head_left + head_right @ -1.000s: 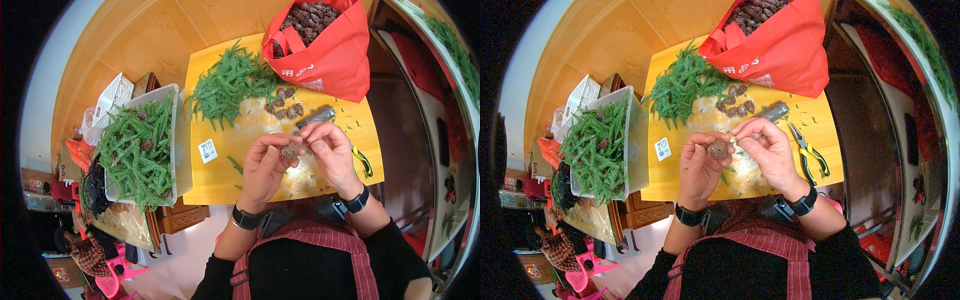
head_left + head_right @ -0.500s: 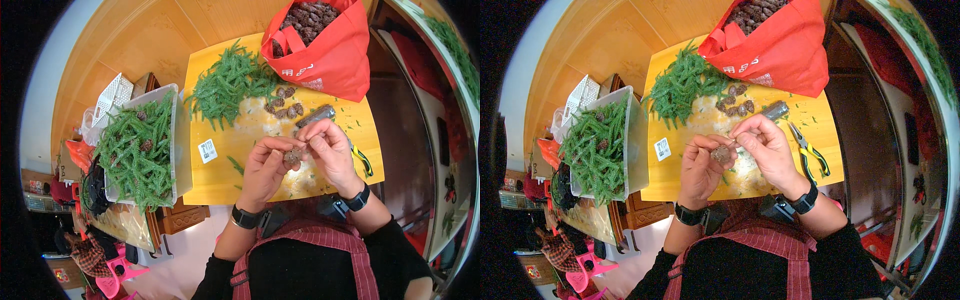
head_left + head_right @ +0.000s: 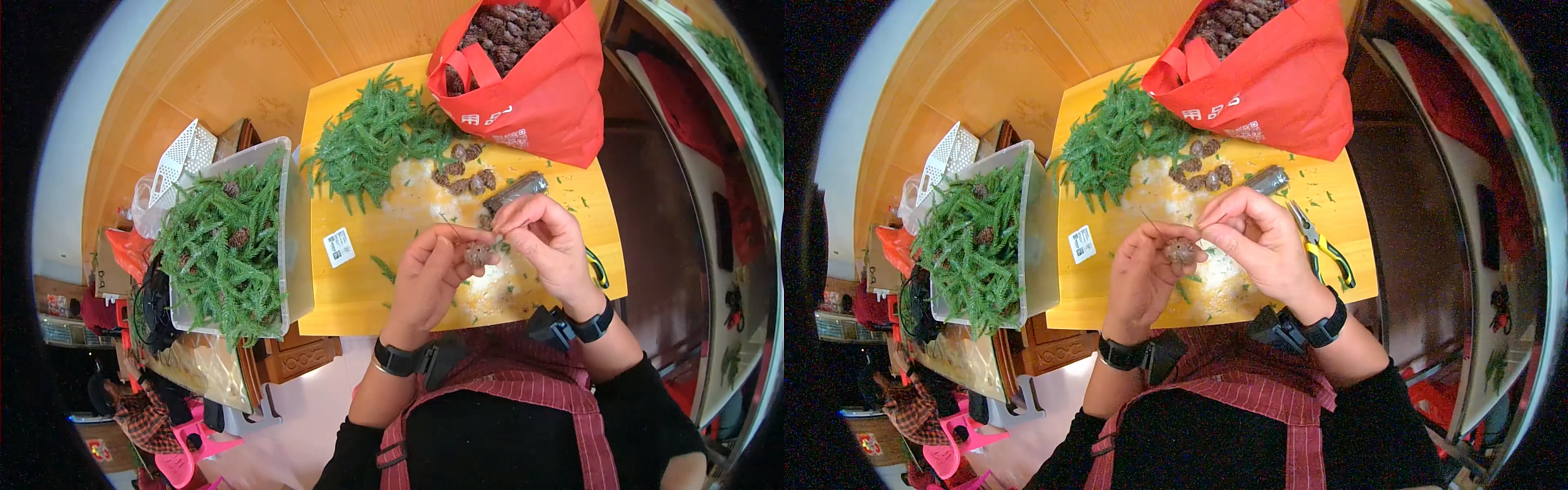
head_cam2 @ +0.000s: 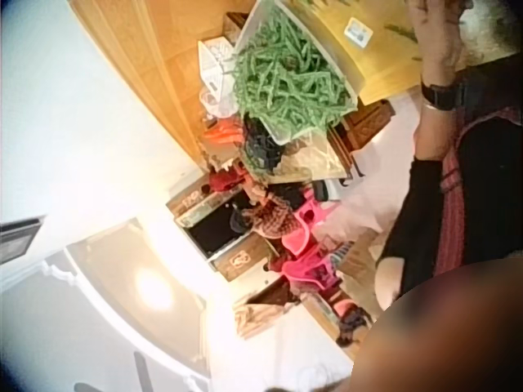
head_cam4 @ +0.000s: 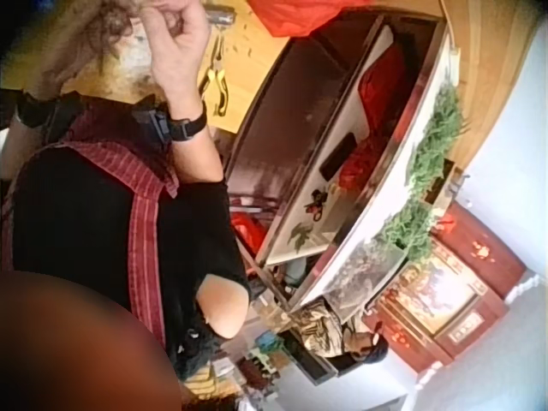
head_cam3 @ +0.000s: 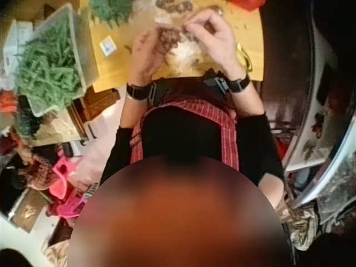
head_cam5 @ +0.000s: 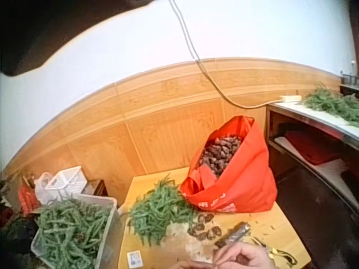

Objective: Trimming evergreen branches using shears and sorting the pieces on a workbench.

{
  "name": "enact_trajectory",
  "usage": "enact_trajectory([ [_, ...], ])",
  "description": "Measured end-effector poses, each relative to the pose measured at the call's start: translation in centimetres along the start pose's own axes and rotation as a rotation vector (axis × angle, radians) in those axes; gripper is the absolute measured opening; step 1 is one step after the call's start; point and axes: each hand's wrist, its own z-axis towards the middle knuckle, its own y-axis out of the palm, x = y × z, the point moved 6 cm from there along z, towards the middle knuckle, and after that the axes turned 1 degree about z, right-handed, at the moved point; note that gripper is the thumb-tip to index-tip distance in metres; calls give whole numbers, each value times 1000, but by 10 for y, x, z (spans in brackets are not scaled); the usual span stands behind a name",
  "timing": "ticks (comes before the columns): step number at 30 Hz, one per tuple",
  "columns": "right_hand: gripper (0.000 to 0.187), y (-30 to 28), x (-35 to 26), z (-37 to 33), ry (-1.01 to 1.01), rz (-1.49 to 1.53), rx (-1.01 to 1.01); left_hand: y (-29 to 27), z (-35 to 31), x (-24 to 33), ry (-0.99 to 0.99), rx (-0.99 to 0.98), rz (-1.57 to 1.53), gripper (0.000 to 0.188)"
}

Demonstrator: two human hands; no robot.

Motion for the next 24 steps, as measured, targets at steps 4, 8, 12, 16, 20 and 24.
enact_trajectory([
  [4,4,1,-1,-2,-63,-57,-2,7,-3,10,137,46,239,18],
  [8,5,6,-1,-3,-36,-25,-30,6,-5,14,159,51,257,21],
  [12,12,3,6,-2,60,-16,-11,8,-7,13,115,44,272,22],
  [16,19,-3,16,2,221,35,-40,13,-8,7,23,-23,268,23],
  [20,24,11,17,0,423,152,-208,12,-10,4,-8,-46,267,24],
  [24,32,14,15,-5,376,300,-354,13,-10,7,20,-97,208,24],
])
